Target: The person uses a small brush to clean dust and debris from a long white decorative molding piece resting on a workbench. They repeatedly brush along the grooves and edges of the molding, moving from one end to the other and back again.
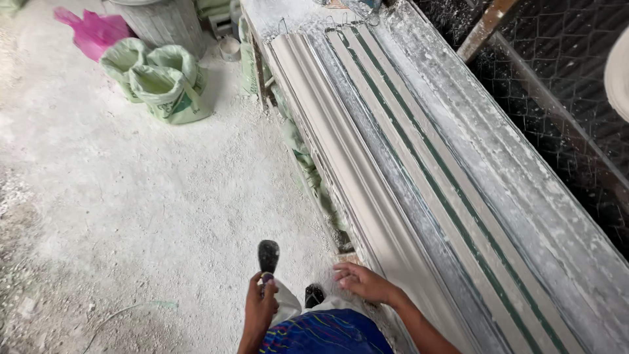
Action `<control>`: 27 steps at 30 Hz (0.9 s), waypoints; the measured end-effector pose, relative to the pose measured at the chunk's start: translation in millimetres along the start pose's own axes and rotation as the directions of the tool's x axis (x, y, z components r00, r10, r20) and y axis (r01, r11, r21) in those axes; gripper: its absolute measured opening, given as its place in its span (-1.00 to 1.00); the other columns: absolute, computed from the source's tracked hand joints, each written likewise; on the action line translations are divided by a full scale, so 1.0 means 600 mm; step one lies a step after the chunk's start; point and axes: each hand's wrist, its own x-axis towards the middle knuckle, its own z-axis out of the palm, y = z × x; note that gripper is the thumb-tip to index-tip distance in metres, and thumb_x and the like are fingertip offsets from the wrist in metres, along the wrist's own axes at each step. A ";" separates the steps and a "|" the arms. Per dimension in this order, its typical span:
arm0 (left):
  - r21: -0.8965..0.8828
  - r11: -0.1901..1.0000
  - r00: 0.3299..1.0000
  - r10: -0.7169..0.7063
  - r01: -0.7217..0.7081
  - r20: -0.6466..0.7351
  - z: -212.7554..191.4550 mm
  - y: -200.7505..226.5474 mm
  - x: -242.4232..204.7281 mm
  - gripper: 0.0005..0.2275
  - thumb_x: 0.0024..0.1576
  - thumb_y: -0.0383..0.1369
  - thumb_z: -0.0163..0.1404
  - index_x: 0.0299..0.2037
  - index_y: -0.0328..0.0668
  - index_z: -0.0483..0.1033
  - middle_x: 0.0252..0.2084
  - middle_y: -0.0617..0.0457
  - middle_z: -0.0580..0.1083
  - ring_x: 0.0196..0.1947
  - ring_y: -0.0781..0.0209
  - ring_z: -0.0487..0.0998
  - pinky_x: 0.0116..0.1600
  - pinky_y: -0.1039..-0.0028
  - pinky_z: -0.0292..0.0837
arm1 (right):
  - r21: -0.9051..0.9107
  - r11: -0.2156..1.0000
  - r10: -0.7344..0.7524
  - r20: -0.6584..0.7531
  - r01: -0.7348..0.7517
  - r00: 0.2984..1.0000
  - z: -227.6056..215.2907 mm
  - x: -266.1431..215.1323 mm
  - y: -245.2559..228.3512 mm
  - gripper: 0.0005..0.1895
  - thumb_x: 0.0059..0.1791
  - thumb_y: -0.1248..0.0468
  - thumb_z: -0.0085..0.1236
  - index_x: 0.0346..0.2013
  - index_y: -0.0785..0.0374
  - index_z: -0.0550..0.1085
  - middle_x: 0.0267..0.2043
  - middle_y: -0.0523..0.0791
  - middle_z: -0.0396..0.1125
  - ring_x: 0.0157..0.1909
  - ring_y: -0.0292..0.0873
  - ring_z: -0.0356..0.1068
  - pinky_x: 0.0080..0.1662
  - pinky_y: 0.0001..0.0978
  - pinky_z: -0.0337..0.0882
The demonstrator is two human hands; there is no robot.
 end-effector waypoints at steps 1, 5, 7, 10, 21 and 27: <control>-0.036 0.999 1.000 -0.010 0.010 -0.012 -0.003 0.014 0.029 -0.60 0.25 -0.29 -0.10 0.26 -0.29 0.25 -0.32 -0.07 0.51 -0.64 0.34 0.38 -0.57 0.49 0.33 | -0.015 1.000 0.025 0.010 -0.025 1.000 -0.018 0.014 -0.022 -0.41 0.10 0.11 0.01 0.40 0.20 0.21 0.23 0.01 0.35 0.21 -0.11 0.39 0.22 -0.23 0.40; -0.091 0.996 1.000 -0.018 0.020 0.018 -0.006 0.066 0.182 -0.60 0.27 -0.27 -0.09 0.27 -0.25 0.24 -0.37 -0.09 0.46 -0.69 0.33 0.30 -0.61 0.47 0.21 | -0.005 0.999 0.048 -0.024 -0.048 0.999 -0.117 0.122 -0.094 -0.37 0.09 0.03 0.02 0.42 0.13 0.18 0.29 -0.01 0.31 0.28 -0.08 0.34 0.25 -0.15 0.36; -0.105 0.994 0.997 -0.009 0.017 0.073 -0.012 0.081 0.265 -0.63 0.28 -0.27 -0.09 0.24 -0.26 0.29 -0.39 -0.08 0.44 -0.69 0.37 0.31 -0.61 0.49 0.24 | 0.057 0.997 0.057 -0.065 -0.053 0.996 -0.137 0.179 -0.107 -0.34 0.08 0.01 0.03 0.43 0.10 0.16 0.30 -0.01 0.29 0.30 -0.07 0.33 0.26 -0.13 0.37; -0.016 1.000 0.978 0.014 -0.011 0.206 -0.020 0.145 0.400 -0.67 0.28 -0.28 -0.13 0.19 -0.26 0.28 -0.38 -0.05 0.50 -0.66 0.32 0.33 -0.59 0.48 0.23 | 0.152 0.986 0.090 -0.142 -0.068 0.986 -0.136 0.271 -0.155 -0.32 0.07 -0.01 0.04 0.45 0.09 0.17 0.32 0.00 0.28 0.32 -0.07 0.32 0.27 -0.13 0.36; 0.230 0.880 0.732 0.175 -0.417 0.658 0.100 0.591 0.701 -0.71 0.23 -0.32 0.01 -0.06 -0.39 0.21 -0.30 -0.23 0.59 -0.33 0.14 0.65 -0.30 0.35 0.56 | 0.251 0.967 0.183 -0.578 -0.040 0.796 -0.141 0.616 -0.411 -0.08 -0.03 0.19 0.11 0.54 -0.01 -0.12 0.30 0.01 0.25 -0.10 -0.03 0.43 -0.14 -0.10 0.51; 0.251 0.437 0.439 0.405 -0.864 0.802 0.205 0.718 0.790 -0.78 0.37 -0.27 -0.09 -0.07 -0.34 0.35 -0.15 -0.47 0.51 -0.19 -0.28 0.61 -0.13 0.14 0.53 | 0.116 0.903 0.338 -0.784 -0.413 0.520 -0.308 0.644 -0.502 -0.32 0.06 0.12 0.06 0.50 -0.08 0.20 -0.24 0.17 0.51 -0.25 0.07 0.53 -0.12 -0.17 0.48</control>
